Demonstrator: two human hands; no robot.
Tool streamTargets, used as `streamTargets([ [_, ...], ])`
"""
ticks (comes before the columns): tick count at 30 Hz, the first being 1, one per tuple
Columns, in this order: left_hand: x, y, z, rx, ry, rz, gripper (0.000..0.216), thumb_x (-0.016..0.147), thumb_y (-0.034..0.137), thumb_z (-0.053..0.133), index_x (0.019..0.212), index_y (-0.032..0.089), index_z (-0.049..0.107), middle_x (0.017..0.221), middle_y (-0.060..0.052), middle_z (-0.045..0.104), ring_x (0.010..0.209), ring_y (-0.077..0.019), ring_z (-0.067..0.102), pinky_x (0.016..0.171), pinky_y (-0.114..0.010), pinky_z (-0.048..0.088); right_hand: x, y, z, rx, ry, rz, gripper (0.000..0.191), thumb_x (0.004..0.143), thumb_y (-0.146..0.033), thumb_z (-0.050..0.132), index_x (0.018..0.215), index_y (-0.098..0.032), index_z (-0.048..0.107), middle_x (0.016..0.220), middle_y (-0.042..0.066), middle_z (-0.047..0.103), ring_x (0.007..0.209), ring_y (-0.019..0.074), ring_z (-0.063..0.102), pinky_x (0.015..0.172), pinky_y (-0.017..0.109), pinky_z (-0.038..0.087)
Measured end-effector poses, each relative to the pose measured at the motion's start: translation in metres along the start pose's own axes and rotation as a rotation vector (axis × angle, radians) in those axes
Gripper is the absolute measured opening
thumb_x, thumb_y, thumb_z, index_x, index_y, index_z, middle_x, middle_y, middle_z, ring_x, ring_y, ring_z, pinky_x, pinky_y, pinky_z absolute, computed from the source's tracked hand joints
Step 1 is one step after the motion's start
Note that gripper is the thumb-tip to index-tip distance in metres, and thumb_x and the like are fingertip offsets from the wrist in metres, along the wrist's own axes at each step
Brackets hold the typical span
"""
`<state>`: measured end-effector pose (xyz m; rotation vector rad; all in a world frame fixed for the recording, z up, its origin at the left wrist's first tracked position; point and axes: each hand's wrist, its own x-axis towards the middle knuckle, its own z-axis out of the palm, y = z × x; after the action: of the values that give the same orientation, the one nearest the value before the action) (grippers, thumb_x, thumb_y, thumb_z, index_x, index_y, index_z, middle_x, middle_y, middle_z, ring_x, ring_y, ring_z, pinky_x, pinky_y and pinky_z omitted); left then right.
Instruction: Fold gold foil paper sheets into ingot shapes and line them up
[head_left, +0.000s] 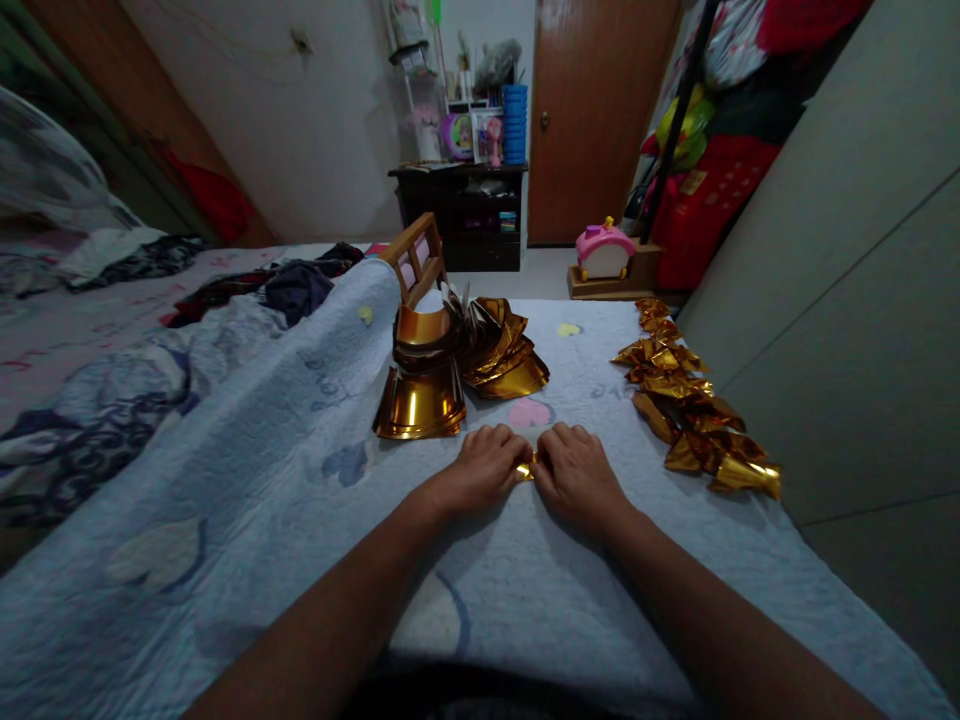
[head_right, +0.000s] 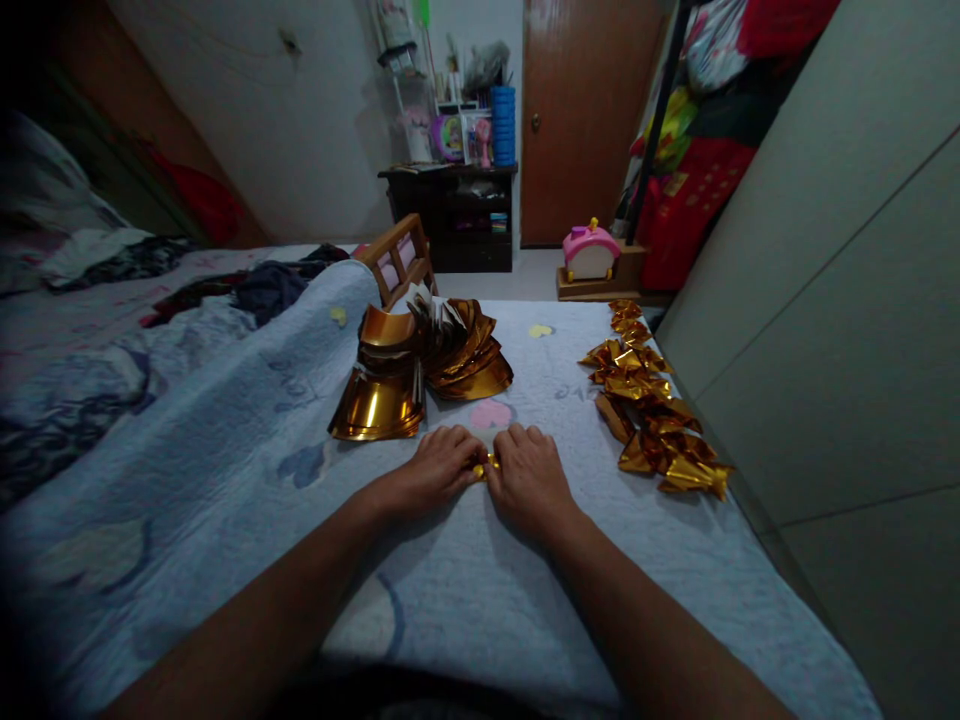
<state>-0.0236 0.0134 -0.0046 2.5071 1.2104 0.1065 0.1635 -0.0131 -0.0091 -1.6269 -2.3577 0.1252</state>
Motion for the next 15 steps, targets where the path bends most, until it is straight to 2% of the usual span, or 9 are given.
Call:
streamTargets([
  [3, 0.0, -0.001, -0.004, -0.059, -0.024, 0.012, 0.016, 0.098, 0.028, 0.053, 0.112, 0.022, 0.058, 0.114, -0.006, 0.055, 0.107, -0.0247, 0.049, 0.096, -0.04, 0.04, 0.0, -0.006, 0.0, -0.047, 0.002, 0.022, 0.021, 0.093, -0.041, 0.062, 0.093, -0.02, 0.06, 0.099, 0.009, 0.062, 0.093, 0.0277, 0.051, 0.079, 0.039, 0.032],
  [7, -0.001, -0.002, -0.007, -0.105, -0.025, 0.022, 0.017, 0.098, 0.027, 0.054, 0.113, 0.022, 0.058, 0.114, -0.006, 0.055, 0.109, -0.0244, 0.049, 0.098, -0.04, 0.04, 0.0, -0.007, 0.0, -0.048, -0.01, 0.042, 0.022, 0.092, -0.042, 0.062, 0.094, -0.02, 0.059, 0.1, 0.01, 0.061, 0.094, 0.0282, 0.051, 0.079, 0.039, 0.032],
  [15, -0.003, 0.001, -0.013, -0.13, -0.032, -0.002, 0.017, 0.096, 0.025, 0.054, 0.112, 0.025, 0.059, 0.114, -0.004, 0.056, 0.11, -0.0236, 0.049, 0.097, -0.037, 0.04, -0.005, 0.014, -0.009, -0.042, -0.052, 0.087, 0.028, 0.091, -0.044, 0.063, 0.105, -0.02, 0.059, 0.104, 0.01, 0.06, 0.097, 0.0304, 0.053, 0.078, 0.039, 0.033],
])
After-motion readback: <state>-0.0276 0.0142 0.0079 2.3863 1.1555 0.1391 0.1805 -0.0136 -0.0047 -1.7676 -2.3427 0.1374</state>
